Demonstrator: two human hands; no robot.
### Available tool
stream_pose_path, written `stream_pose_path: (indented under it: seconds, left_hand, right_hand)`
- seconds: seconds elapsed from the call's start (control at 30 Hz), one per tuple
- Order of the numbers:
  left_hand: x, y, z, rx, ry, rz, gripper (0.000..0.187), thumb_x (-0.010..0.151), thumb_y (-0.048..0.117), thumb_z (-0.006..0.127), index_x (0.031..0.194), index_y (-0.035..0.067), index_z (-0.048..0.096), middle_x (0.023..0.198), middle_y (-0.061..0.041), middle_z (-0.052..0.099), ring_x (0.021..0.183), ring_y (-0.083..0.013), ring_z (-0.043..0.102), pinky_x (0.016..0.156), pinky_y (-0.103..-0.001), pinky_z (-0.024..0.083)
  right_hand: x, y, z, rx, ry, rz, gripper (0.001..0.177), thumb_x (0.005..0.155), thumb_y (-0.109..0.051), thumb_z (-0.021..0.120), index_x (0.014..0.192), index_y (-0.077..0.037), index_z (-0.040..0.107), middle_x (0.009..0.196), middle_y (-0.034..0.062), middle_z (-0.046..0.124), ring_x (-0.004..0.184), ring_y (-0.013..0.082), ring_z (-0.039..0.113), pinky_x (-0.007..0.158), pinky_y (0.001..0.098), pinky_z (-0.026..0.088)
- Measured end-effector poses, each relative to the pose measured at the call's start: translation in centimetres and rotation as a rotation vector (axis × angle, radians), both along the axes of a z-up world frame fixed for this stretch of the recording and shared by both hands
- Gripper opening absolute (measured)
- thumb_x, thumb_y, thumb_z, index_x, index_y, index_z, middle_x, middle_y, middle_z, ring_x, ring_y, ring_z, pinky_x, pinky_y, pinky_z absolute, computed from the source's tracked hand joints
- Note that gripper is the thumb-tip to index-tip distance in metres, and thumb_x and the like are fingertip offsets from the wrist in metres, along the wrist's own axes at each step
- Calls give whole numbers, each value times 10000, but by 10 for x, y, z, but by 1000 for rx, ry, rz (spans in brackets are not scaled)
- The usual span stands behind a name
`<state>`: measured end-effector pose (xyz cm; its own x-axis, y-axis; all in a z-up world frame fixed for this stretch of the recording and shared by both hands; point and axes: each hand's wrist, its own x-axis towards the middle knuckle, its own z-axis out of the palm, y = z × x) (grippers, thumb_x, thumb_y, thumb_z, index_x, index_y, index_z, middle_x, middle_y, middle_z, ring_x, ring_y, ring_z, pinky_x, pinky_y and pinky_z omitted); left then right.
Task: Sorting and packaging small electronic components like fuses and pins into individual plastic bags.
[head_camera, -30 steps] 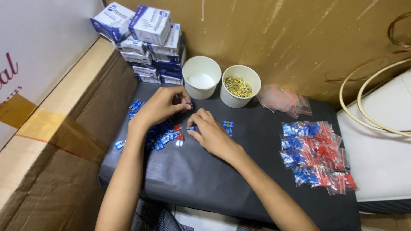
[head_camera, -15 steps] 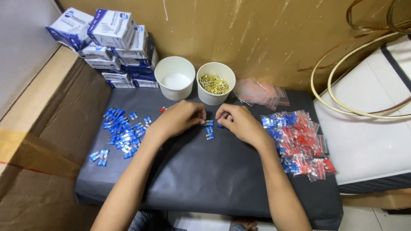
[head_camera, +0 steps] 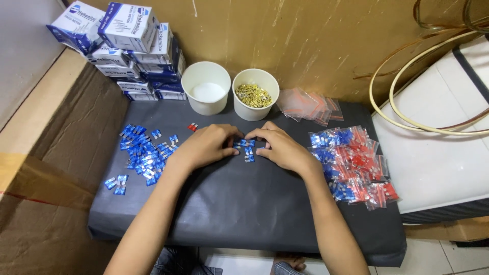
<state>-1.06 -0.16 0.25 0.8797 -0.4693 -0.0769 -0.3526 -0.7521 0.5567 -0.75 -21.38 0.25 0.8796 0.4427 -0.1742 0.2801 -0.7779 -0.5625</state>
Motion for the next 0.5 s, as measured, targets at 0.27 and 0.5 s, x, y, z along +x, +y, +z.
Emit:
stream_pose_path:
  seconds: [0.27,0.5]
  left_hand:
    - [5,-9,-23,-1,-102,-38,374,886,180,724,1235,63,658,856,-85,706,864,-305,718,806,-427,570]
    - [-2,-7,-15,-13,-120,-41,514,888,213,730,1345,31,584,875,-118,713,887,-336,723,827,-458,573]
  right_hand:
    - [8,-7,-11,-1,-47,-9,318,855,-31,740,1171,-56,710,1070,168,644,901,279,703,798,389,587]
    - [12,-10,-17,22,-63,-16,314,843,-60,757,1151,-76,698,1044,140,653,898,256,694,794,381,581]
